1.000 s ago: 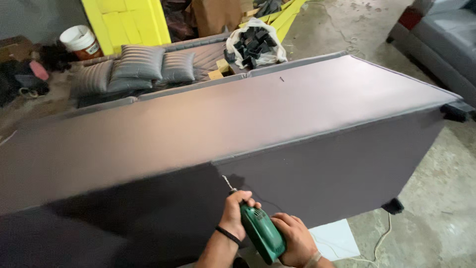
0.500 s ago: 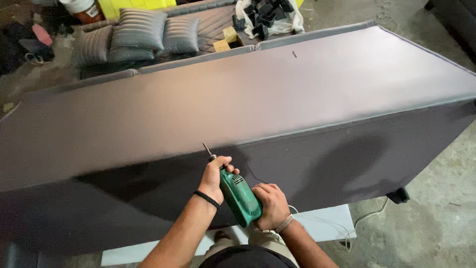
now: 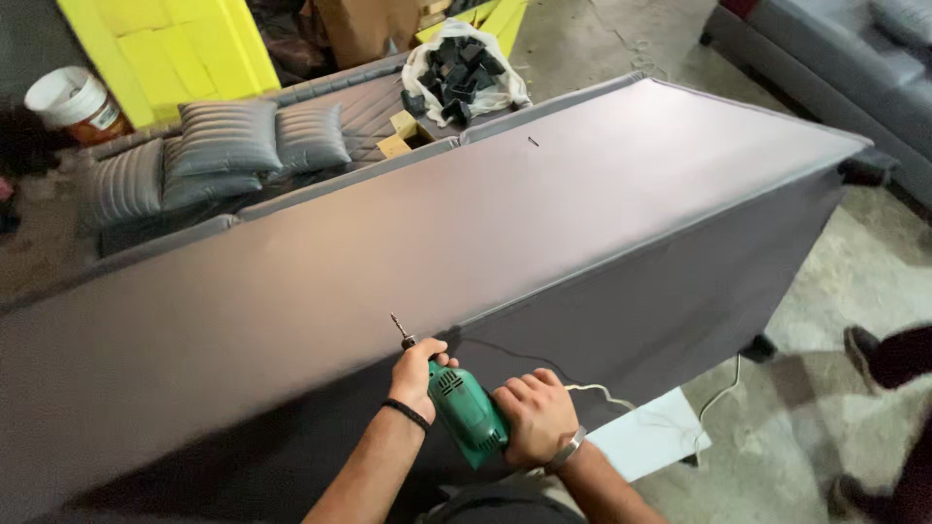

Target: The person uses a corded drill to drive screws into the underside of a gray upholstered sofa frame. They attach black plastic feet to the frame, then place a blue-handled screwdriver on a nearby gray chair. The person continues drilling additional screws into the sofa base while another person assists by handing over parts.

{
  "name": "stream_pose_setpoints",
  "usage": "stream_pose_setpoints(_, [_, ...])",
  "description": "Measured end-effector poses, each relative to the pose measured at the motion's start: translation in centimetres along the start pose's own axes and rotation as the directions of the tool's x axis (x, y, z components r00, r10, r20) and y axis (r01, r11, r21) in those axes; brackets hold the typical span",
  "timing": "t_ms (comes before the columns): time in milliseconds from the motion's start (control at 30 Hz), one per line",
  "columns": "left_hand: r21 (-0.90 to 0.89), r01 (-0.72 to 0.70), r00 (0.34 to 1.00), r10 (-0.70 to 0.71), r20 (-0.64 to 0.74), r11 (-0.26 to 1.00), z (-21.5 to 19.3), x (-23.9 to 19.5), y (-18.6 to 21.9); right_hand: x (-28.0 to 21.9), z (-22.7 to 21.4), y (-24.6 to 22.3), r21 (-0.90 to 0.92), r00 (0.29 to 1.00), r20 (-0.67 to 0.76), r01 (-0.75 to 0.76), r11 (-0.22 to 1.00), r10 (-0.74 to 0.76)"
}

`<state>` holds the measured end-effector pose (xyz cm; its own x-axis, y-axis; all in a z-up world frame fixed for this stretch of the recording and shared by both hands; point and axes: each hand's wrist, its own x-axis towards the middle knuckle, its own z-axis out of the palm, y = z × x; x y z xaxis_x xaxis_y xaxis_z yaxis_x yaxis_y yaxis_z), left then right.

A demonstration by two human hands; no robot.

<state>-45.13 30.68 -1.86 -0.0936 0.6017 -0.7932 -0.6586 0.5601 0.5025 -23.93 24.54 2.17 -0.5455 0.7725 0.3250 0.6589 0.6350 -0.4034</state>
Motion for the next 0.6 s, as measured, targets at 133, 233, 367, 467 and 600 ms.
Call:
stream_pose_setpoints(133, [0.006,-0.01,0.992,0.009,0.128,1.0,-2.8,2.1,1.5,1.7,1.8,-3.0,-0.048,0.993,0.076,-0.092,0.995,0.096])
stream_pose_setpoints(233, [0.046,0.024,0.966,-0.035,0.257,0.999,-4.7,2.7,2.7,2.2,3.1,-5.3,-0.037,0.961,0.176,-0.209,0.977,0.212])
stream_pose_setpoints(367, [0.087,0.066,0.953,-0.089,0.289,0.994,-5.1,2.5,3.8,2.7,4.0,-7.1,-0.016,0.912,0.265,-0.321,0.947,0.314])
stream_pose_setpoints(467, [0.08,0.094,0.947,-0.114,0.3,0.992,-4.9,2.0,3.4,2.3,4.1,-7.3,0.037,0.912,0.247,-0.345,0.938,0.326])
stream_pose_setpoints(600, [0.084,0.097,0.954,-0.117,0.277,0.992,-4.7,1.8,3.3,2.0,4.7,-7.0,-0.043,0.875,0.306,-0.381,0.924,0.375])
